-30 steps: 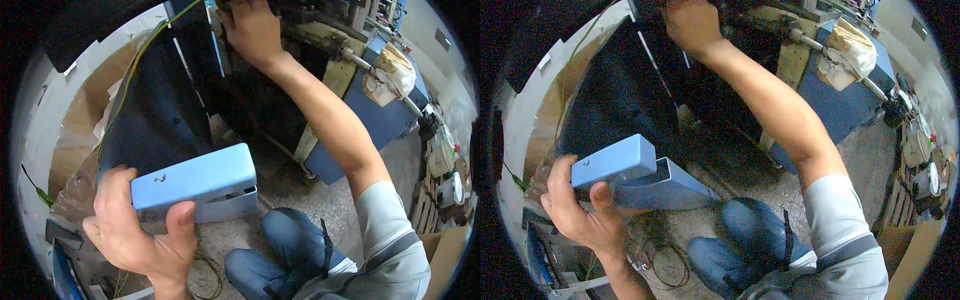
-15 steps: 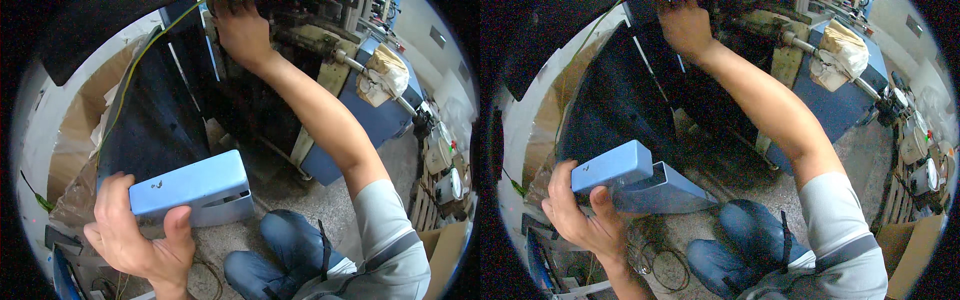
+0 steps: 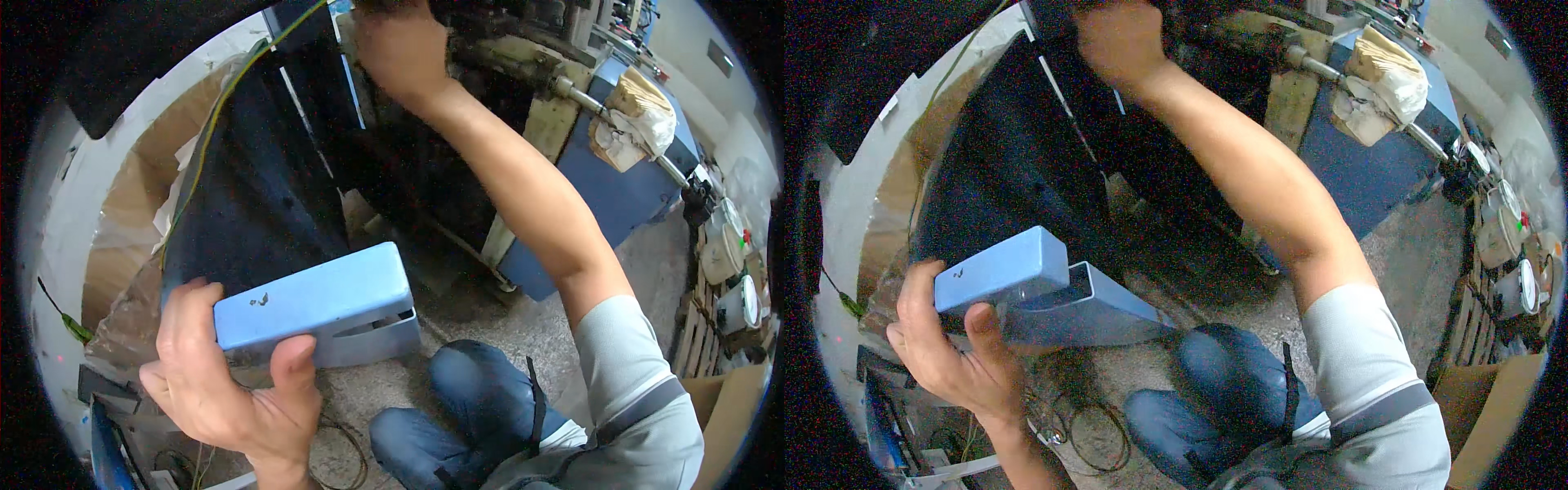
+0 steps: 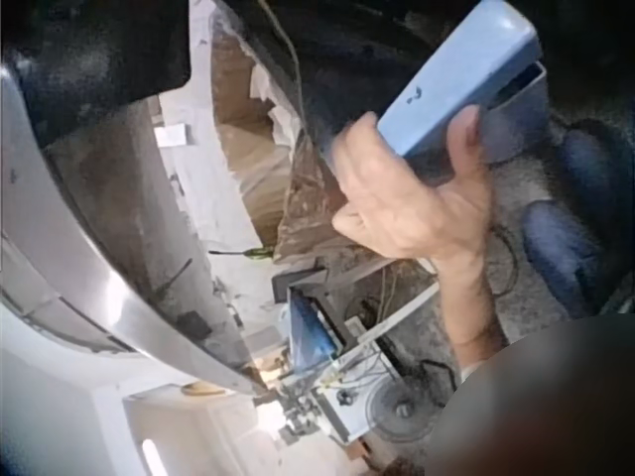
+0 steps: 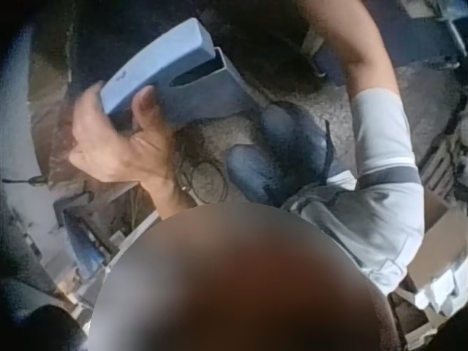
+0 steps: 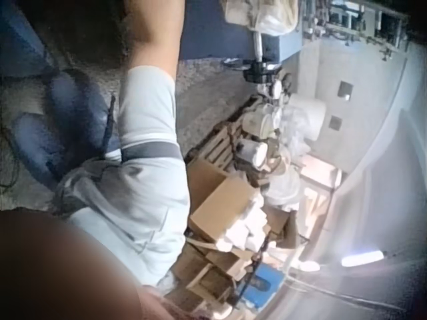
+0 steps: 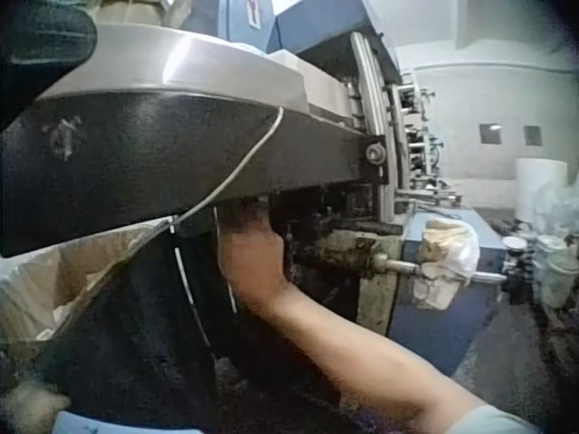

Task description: Maintaining and adjusting an industrial paper-processing machine, including sharpening a circular blade.

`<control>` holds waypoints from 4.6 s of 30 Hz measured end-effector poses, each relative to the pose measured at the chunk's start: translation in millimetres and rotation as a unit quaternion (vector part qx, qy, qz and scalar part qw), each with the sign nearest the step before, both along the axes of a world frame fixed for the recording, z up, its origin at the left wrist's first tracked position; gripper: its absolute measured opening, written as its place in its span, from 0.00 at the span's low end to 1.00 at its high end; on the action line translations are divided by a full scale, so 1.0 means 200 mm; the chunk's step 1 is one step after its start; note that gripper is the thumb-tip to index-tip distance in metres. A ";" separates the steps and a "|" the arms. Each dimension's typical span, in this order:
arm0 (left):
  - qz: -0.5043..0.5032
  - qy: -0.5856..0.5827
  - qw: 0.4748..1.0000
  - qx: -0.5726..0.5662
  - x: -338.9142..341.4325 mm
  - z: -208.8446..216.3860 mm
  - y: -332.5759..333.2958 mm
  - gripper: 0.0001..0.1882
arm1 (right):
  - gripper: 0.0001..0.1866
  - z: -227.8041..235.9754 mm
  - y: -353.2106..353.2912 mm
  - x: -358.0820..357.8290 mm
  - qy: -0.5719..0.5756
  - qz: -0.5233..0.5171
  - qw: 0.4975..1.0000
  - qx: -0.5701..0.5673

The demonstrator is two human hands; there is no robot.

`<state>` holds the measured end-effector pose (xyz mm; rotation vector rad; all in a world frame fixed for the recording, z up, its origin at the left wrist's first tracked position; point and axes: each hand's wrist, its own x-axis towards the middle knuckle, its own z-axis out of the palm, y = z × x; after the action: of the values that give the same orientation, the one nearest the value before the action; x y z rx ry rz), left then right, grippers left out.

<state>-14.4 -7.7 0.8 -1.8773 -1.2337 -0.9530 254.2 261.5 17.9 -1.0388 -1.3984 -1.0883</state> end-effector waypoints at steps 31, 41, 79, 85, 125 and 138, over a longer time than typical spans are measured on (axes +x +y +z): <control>-0.040 -0.022 0.999 -0.025 0.06 0.04 -0.04 0.31 | 0.21 -0.40 -0.67 0.03 0.454 0.490 0.661 -0.341; -0.045 -0.098 0.993 -0.048 0.30 0.08 -0.29 0.28 | 0.21 -0.52 -0.80 0.20 0.505 0.534 0.583 -0.346; -0.267 -0.422 0.765 -0.407 1.08 -0.17 0.46 0.22 | 0.38 -0.59 -0.80 0.35 0.248 0.469 0.806 -0.263; -0.251 -0.382 0.770 -0.445 1.04 -0.07 0.38 0.26 | 0.35 -0.59 -0.78 0.33 0.232 0.510 0.775 -0.291; -0.141 0.004 0.960 -0.242 0.45 0.27 0.07 0.13 | 0.22 0.08 -0.21 0.12 -0.014 -0.187 0.981 -0.039; -0.207 0.026 0.969 -0.134 0.42 0.22 0.13 0.15 | 0.20 0.09 -0.17 0.05 0.032 -0.206 0.978 0.024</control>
<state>70.4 17.5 44.0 -2.4221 -0.9944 -0.9752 263.7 226.8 35.6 -1.3539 -1.1246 -1.3651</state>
